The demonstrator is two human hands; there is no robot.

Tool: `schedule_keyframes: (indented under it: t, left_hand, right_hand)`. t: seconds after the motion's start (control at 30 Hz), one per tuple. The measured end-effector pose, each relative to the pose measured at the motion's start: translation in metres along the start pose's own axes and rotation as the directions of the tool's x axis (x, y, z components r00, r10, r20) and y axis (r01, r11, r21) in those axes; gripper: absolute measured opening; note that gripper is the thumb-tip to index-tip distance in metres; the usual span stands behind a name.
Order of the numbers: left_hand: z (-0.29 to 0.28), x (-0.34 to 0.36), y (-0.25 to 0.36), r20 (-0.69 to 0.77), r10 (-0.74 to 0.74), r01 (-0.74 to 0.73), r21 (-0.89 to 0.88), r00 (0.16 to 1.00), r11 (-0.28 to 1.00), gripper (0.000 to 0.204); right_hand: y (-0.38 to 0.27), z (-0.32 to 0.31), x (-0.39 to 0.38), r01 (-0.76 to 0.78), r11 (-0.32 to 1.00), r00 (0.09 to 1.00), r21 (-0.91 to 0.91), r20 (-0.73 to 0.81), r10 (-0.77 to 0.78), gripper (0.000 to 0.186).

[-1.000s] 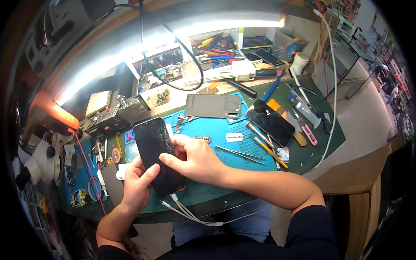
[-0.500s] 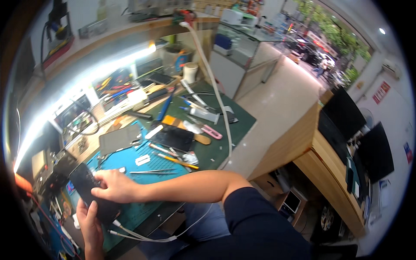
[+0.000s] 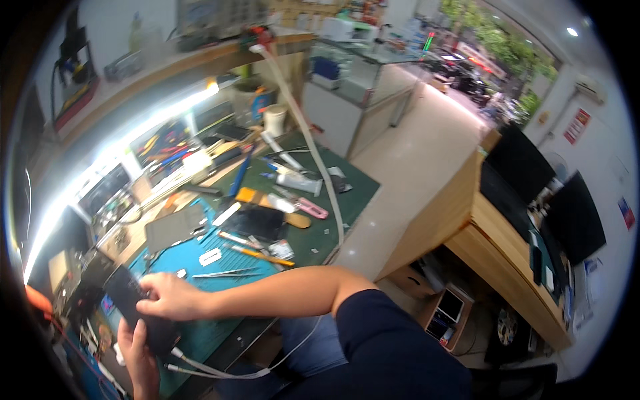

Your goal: The person holds a smartphone with a cracked screen and repeatedly presses the power button to test functionality. They connect a charging cable to the device and inspect the screen and internal components after opening the back cover. The person then retrieves a replacement screen assembly from a shelf and compares it with the original device.

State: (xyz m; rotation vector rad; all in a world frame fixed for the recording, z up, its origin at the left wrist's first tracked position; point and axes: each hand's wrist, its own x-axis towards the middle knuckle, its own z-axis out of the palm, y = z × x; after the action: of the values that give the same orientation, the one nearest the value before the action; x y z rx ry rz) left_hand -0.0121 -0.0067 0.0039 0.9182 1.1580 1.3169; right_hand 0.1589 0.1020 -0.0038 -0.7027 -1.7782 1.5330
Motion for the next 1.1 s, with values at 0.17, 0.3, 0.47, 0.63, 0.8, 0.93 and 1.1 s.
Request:
schedule_keyframes:
  t: [0.17,0.3,0.47,0.63,0.8,0.93,1.1]
  left_hand:
    - [0.016,0.011,0.002,0.05,0.007,-0.006,-0.019,0.999,1.0,0.039]
    - [0.009,0.009,0.006,0.068,-0.014,0.019,-0.071,0.998,0.997,0.038]
    - [0.005,0.006,0.005,0.064,-0.024,0.027,-0.045,0.998,0.999,0.034]
    - [0.009,0.005,0.007,0.063,-0.016,0.02,-0.063,0.998,0.998,0.033]
    - [0.009,0.007,0.006,0.079,-0.015,0.02,-0.073,0.997,0.997,0.036]
    - [0.007,0.006,0.007,0.073,-0.026,0.032,-0.074,0.997,0.997,0.036]
    - [0.007,0.007,0.008,0.089,-0.03,0.037,-0.075,0.996,0.997,0.036]
  right_hand:
    - [-0.008,-0.014,-0.009,-0.025,0.998,1.0,0.062,0.014,0.024,0.031]
    - [-0.014,-0.01,-0.007,-0.227,0.941,0.971,0.253,0.13,0.199,0.03]
    - [-0.012,-0.005,-0.009,-0.166,0.943,0.983,0.288,0.128,0.134,0.026]
    - [-0.007,-0.004,-0.01,-0.134,0.955,0.988,0.265,0.105,0.109,0.02]
    - [-0.006,-0.007,-0.01,-0.144,0.961,0.987,0.235,0.104,0.122,0.02]
    - [-0.015,-0.005,-0.01,-0.172,0.955,0.983,0.243,0.102,0.151,0.02]
    - [-0.006,-0.005,-0.009,-0.151,0.964,0.987,0.217,0.085,0.136,0.02]
